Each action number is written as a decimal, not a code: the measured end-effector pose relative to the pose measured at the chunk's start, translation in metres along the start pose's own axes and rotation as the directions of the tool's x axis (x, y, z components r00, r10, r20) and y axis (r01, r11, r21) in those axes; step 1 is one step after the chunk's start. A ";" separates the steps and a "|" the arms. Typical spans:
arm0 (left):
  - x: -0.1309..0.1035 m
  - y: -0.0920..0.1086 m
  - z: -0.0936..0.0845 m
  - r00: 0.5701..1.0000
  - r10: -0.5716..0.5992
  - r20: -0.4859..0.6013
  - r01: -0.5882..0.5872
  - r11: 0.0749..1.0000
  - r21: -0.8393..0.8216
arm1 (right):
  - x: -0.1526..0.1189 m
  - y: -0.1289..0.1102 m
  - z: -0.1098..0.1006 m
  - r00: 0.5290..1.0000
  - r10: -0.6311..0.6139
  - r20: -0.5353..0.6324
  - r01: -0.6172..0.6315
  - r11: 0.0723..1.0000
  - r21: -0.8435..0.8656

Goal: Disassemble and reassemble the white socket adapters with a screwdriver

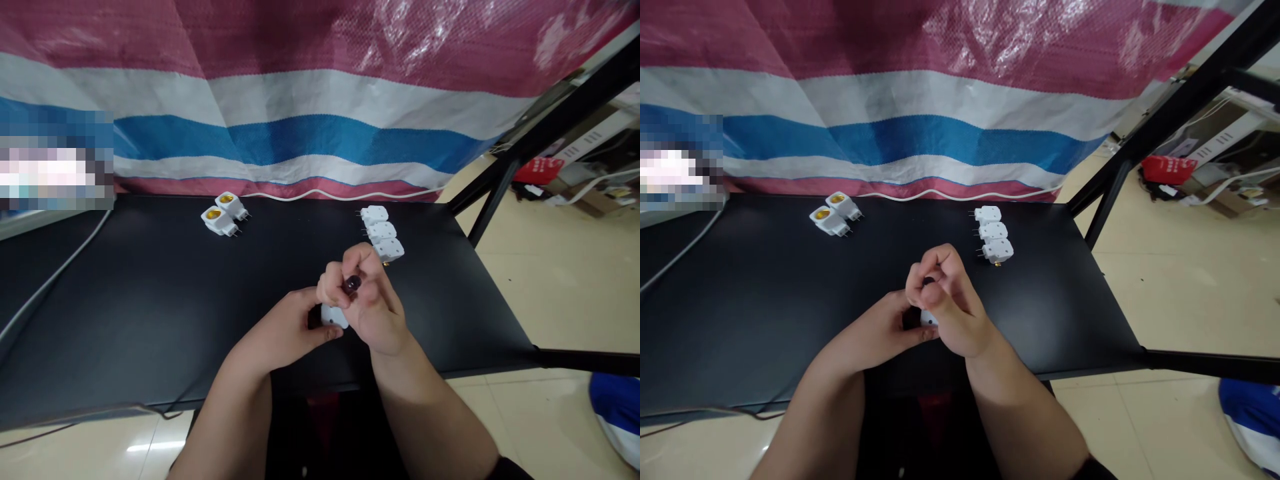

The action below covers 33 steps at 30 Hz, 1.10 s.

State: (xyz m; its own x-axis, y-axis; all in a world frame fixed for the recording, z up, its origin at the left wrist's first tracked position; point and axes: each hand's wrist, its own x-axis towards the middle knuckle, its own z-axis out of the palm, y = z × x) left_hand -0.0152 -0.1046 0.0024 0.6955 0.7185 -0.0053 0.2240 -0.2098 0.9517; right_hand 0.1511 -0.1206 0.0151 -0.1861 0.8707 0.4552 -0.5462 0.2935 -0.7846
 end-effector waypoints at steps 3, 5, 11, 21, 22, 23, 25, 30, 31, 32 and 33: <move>0.000 -0.001 0.000 1.000 -0.011 -0.020 0.012 1.000 0.028 | 0.000 -0.002 -0.002 1.000 -0.002 0.013 0.002 0.998 -0.063; 0.000 0.000 0.001 0.999 -0.012 -0.033 0.014 0.999 0.042 | 0.001 -0.004 -0.004 1.000 0.022 0.016 -0.021 0.996 -0.088; 0.002 0.002 0.000 0.993 -0.060 -0.100 0.068 0.995 0.076 | 0.003 -0.001 -0.004 0.999 -0.001 -0.033 0.002 1.000 0.013; 0.006 -0.005 0.000 0.969 -0.018 -0.247 0.046 0.993 0.107 | 0.006 0.001 -0.004 0.991 -0.004 -0.134 -0.003 0.999 -0.048; 0.006 -0.004 0.000 0.967 -0.019 -0.253 0.048 0.993 0.107 | 0.006 0.001 -0.004 0.987 -0.010 -0.160 0.003 0.999 -0.043; 0.007 -0.003 0.000 0.965 -0.023 -0.262 0.053 0.993 0.109 | 0.007 0.000 -0.003 0.982 -0.023 -0.185 0.014 0.999 -0.048; 0.007 -0.002 0.000 0.957 -0.031 -0.289 0.066 0.992 0.111 | 0.007 -0.001 -0.003 0.973 -0.048 -0.224 0.034 0.997 -0.068; 0.007 -0.003 0.000 0.944 -0.020 -0.329 0.065 0.990 0.126 | 0.010 -0.004 -0.001 0.947 -0.044 -0.320 0.018 0.996 -0.083; 0.007 -0.003 0.000 0.943 -0.024 -0.333 0.070 0.990 0.126 | 0.011 -0.005 0.000 0.940 -0.040 -0.337 0.015 0.997 -0.076; 0.007 -0.003 -0.001 0.942 -0.031 -0.334 0.076 0.990 0.122 | 0.012 -0.006 0.000 0.937 -0.040 -0.348 0.017 0.998 -0.067; 0.007 -0.003 -0.001 0.941 -0.038 -0.335 0.081 0.990 0.114 | 0.013 -0.006 0.000 0.936 -0.041 -0.350 0.023 0.998 -0.057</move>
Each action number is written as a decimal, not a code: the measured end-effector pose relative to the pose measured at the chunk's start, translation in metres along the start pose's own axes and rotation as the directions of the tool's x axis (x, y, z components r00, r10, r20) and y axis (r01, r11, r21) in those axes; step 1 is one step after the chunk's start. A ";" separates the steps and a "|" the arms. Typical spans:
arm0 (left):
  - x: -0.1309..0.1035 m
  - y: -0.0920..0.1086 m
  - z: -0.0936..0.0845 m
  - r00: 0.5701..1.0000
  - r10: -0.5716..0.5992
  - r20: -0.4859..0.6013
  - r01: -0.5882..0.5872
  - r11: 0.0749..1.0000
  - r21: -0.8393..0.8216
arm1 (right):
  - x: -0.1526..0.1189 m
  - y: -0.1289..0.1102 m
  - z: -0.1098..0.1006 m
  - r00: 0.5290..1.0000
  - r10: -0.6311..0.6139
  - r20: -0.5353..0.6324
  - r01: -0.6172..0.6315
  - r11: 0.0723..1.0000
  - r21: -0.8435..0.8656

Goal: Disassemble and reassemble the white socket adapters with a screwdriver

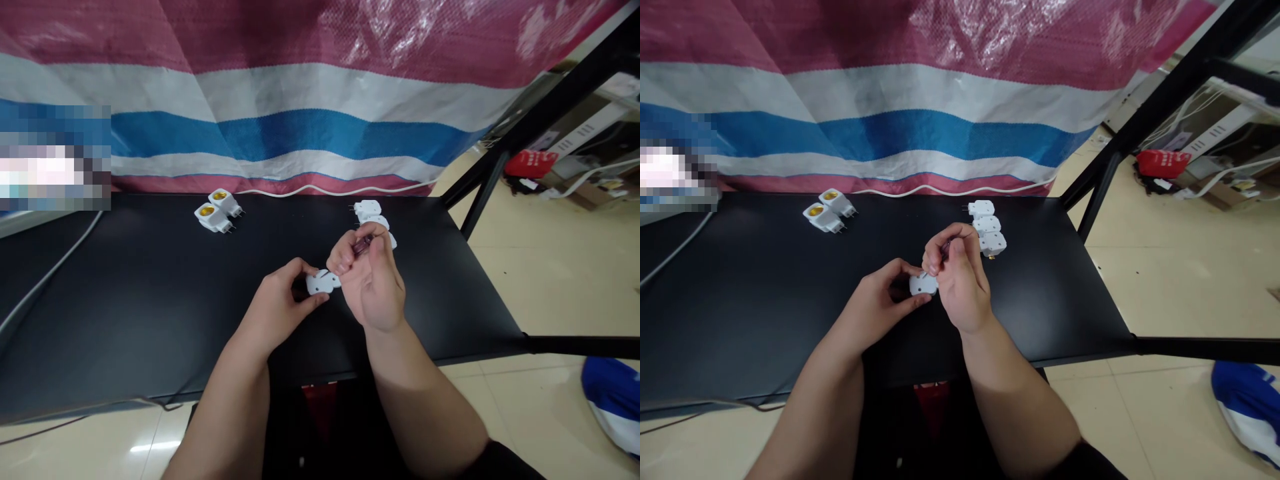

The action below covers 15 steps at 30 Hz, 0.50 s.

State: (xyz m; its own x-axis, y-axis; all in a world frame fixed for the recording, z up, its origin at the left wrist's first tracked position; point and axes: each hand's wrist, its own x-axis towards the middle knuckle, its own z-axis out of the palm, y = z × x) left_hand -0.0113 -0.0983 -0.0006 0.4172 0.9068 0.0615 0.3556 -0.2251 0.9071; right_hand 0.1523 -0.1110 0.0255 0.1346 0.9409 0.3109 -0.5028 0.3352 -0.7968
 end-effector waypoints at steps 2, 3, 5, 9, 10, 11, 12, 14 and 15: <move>0.000 0.000 0.000 1.000 -0.007 0.002 0.007 1.000 -0.016 | 0.001 0.000 0.000 1.000 -0.005 0.007 0.005 1.000 0.022; 0.000 0.000 0.000 1.000 -0.007 0.004 0.007 1.000 -0.022 | 0.001 -0.001 0.000 1.000 -0.008 0.012 0.008 0.999 0.032; 0.000 0.000 0.000 1.000 -0.004 0.007 0.004 1.000 -0.022 | 0.001 -0.001 0.000 1.000 -0.014 0.015 0.013 0.999 0.041; -0.001 0.000 -0.001 1.000 0.005 0.002 -0.005 1.000 -0.002 | 0.001 -0.001 0.000 1.000 -0.023 0.011 0.022 1.000 0.012; -0.001 0.000 -0.001 1.000 0.010 0.001 -0.010 1.000 0.007 | 0.001 0.000 0.001 1.000 -0.020 0.011 0.020 1.000 0.005; 0.000 0.000 -0.001 1.000 0.015 -0.001 -0.015 1.000 0.019 | 0.000 0.000 0.001 1.000 -0.015 0.013 0.015 1.000 0.001; 0.000 0.000 -0.002 1.000 0.019 -0.002 -0.019 0.999 0.030 | 0.000 0.000 0.002 1.000 -0.009 0.014 0.009 1.000 -0.002; 0.000 0.001 -0.002 1.000 0.026 -0.001 -0.026 0.998 0.049 | 0.000 0.001 0.003 1.000 0.000 0.016 0.000 1.000 0.001; 0.000 0.001 -0.002 1.000 0.028 0.000 -0.028 0.998 0.055 | 0.000 0.001 0.003 1.000 0.002 0.018 -0.002 1.000 0.007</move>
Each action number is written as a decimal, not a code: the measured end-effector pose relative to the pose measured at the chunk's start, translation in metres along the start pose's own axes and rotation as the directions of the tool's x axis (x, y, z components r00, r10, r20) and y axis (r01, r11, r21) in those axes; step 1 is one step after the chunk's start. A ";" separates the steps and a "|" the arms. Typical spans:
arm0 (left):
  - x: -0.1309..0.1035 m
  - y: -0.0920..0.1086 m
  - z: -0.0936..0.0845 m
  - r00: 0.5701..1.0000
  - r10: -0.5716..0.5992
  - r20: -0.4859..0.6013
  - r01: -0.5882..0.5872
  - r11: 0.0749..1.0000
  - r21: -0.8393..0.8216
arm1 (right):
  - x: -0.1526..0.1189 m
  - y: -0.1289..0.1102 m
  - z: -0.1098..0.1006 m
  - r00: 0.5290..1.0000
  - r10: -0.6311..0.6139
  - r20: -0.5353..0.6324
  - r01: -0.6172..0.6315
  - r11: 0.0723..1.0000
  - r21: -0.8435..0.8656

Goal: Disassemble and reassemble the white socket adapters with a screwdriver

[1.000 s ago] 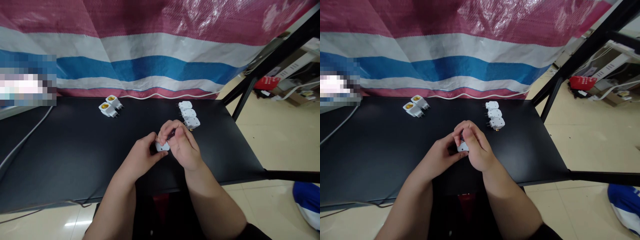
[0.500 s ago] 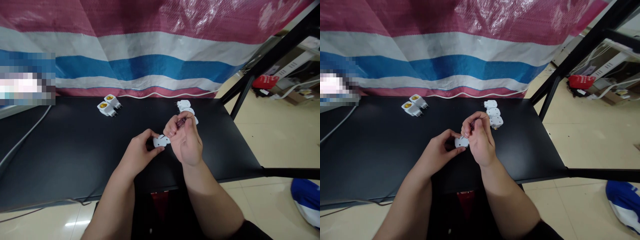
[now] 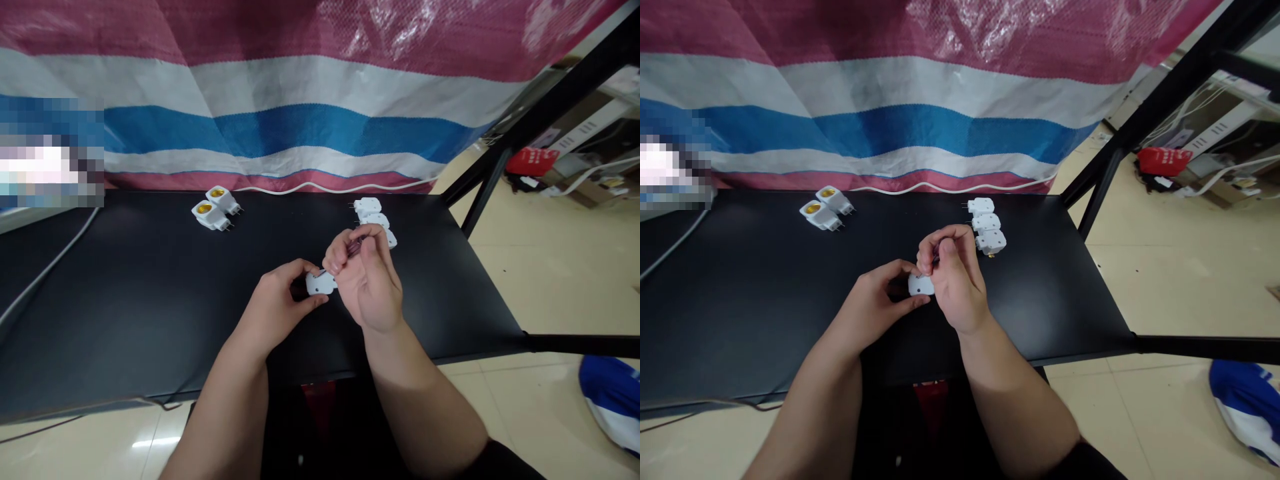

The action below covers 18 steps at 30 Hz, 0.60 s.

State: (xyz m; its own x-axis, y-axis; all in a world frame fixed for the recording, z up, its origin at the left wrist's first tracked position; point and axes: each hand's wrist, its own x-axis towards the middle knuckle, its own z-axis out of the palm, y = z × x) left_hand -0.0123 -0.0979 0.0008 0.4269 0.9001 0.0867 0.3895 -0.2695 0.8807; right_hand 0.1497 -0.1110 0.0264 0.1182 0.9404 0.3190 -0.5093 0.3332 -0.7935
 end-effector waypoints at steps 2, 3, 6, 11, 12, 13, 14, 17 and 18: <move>0.000 0.000 0.000 1.000 0.005 0.000 -0.005 1.000 0.008 | 0.000 0.000 -0.001 1.000 0.001 0.020 -0.001 1.000 0.020; 0.000 0.000 0.000 1.000 0.009 0.001 -0.009 1.000 0.012 | -0.001 -0.001 -0.001 0.999 0.004 0.038 -0.005 1.000 0.030; -0.001 -0.001 0.000 0.999 0.032 0.003 -0.032 0.999 0.018 | -0.002 0.000 -0.004 0.993 0.033 0.112 -0.037 0.999 0.032; -0.001 0.000 0.000 0.998 0.070 0.008 -0.070 0.997 0.039 | -0.006 0.006 -0.008 0.983 -0.013 0.185 0.027 0.997 -0.072; -0.001 0.000 0.000 0.997 0.075 0.006 -0.075 0.996 0.046 | -0.006 0.007 -0.008 0.980 -0.037 0.194 0.054 0.995 -0.088; 0.000 0.000 0.000 0.997 0.079 0.005 -0.079 0.996 0.050 | -0.007 0.008 -0.008 0.977 -0.055 0.204 0.076 0.993 -0.095; 0.000 0.000 0.000 0.997 0.080 0.005 -0.080 0.995 0.050 | -0.007 0.008 -0.008 0.975 -0.067 0.211 0.088 0.992 -0.092; 0.000 0.000 0.000 0.996 0.088 0.008 -0.089 0.995 0.055 | -0.006 0.008 -0.006 0.978 -0.062 0.201 0.077 0.995 -0.069; 0.000 0.000 0.000 0.996 0.092 0.009 -0.092 0.994 0.057 | -0.006 0.007 -0.006 0.980 -0.053 0.192 0.068 0.995 -0.070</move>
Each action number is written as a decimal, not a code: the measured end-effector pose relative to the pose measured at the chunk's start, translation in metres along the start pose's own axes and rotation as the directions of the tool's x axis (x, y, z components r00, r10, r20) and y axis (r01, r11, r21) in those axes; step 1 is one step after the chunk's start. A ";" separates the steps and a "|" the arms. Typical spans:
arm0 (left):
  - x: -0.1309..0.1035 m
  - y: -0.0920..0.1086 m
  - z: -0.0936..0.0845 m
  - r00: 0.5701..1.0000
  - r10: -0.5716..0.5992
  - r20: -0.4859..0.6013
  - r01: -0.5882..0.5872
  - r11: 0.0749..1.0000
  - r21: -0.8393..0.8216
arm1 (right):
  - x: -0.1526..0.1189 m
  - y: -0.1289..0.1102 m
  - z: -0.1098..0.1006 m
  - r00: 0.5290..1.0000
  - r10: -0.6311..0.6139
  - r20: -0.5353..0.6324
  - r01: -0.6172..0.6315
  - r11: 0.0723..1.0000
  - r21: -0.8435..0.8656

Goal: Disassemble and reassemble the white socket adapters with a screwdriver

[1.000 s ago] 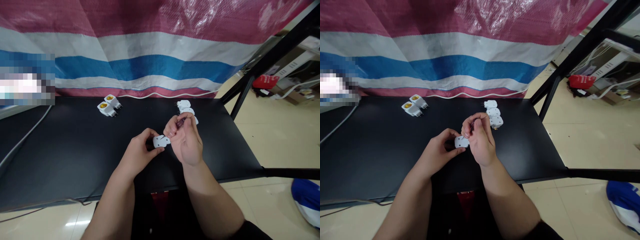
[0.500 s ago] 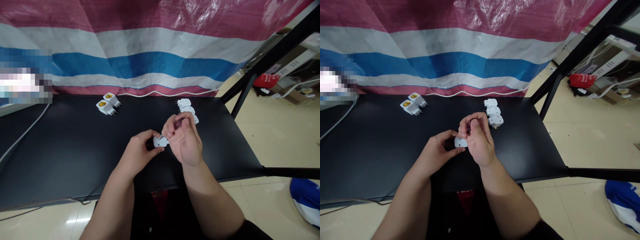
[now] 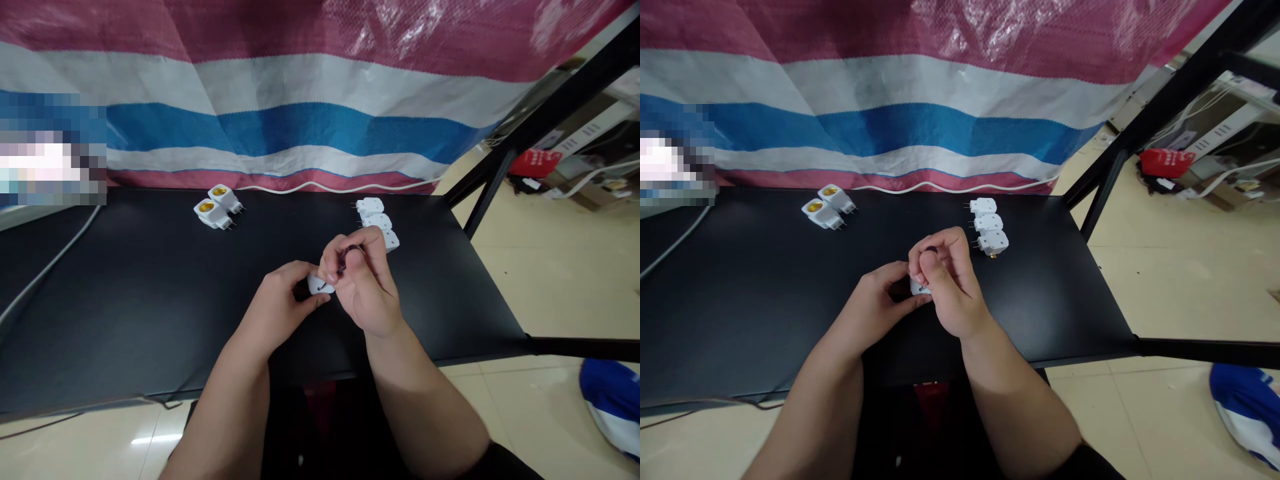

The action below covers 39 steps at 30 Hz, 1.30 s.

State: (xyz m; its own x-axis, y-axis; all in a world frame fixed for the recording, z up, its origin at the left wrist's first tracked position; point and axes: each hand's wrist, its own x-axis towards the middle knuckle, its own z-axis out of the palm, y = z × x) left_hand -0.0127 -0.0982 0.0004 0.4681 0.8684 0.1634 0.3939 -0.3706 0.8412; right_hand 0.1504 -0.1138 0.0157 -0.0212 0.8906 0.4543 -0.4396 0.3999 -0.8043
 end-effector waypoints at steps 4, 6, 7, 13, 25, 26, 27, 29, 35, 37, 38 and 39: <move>0.000 -0.001 0.000 1.000 0.012 0.007 -0.012 1.000 -0.010 | 0.000 0.001 -0.001 1.000 0.021 0.003 -0.021 0.999 -0.040; 0.000 -0.001 0.001 1.000 0.021 0.007 -0.021 1.000 -0.016 | -0.001 0.003 -0.002 1.000 0.018 0.015 -0.017 0.998 -0.059; 0.000 -0.001 0.001 1.000 0.024 0.006 -0.023 1.000 -0.016 | -0.002 0.003 -0.002 1.000 0.014 0.016 -0.013 0.998 -0.069; -0.001 0.000 0.002 0.999 0.035 0.004 -0.035 0.999 -0.038 | -0.006 0.004 -0.002 0.989 -0.142 -0.041 0.123 0.945 -0.302; -0.004 0.001 0.002 0.991 0.087 0.103 -0.086 0.996 -0.014 | -0.003 -0.009 -0.006 0.970 0.139 0.201 -0.139 0.990 -0.016; -0.004 0.002 0.002 0.990 0.083 0.114 -0.081 0.996 -0.021 | -0.003 -0.007 -0.005 0.970 0.135 0.203 -0.147 0.988 0.046; -0.003 0.002 0.002 0.989 0.080 0.122 -0.077 0.997 -0.029 | -0.004 -0.005 -0.004 0.972 0.121 0.203 -0.141 0.986 0.088; -0.003 0.003 0.002 0.989 0.079 0.124 -0.075 0.996 -0.036 | -0.005 -0.002 -0.004 0.978 0.081 0.192 -0.106 0.987 0.123; -0.002 0.003 0.002 0.993 0.054 0.106 -0.053 0.999 -0.011 | -0.003 -0.006 -0.007 0.978 0.098 0.182 -0.086 0.994 -0.070; -0.003 0.004 0.002 0.991 0.065 0.113 -0.062 0.998 -0.026 | -0.002 -0.008 -0.006 0.968 0.138 0.210 -0.139 0.990 -0.008; -0.003 0.004 0.002 0.990 0.074 0.117 -0.070 0.997 -0.039 | -0.002 -0.008 -0.005 0.967 0.148 0.208 -0.161 0.986 0.045; -0.003 0.004 0.002 0.990 0.081 0.119 -0.075 0.996 -0.053 | -0.002 -0.008 -0.004 0.968 0.154 0.198 -0.175 0.980 0.093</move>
State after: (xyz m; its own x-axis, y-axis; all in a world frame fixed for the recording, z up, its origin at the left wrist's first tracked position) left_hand -0.0108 -0.1028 0.0025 0.5896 0.7900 0.1682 0.3153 -0.4168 0.8525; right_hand 0.1571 -0.1182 0.0196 -0.2663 0.8808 0.3914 -0.5105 0.2155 -0.8324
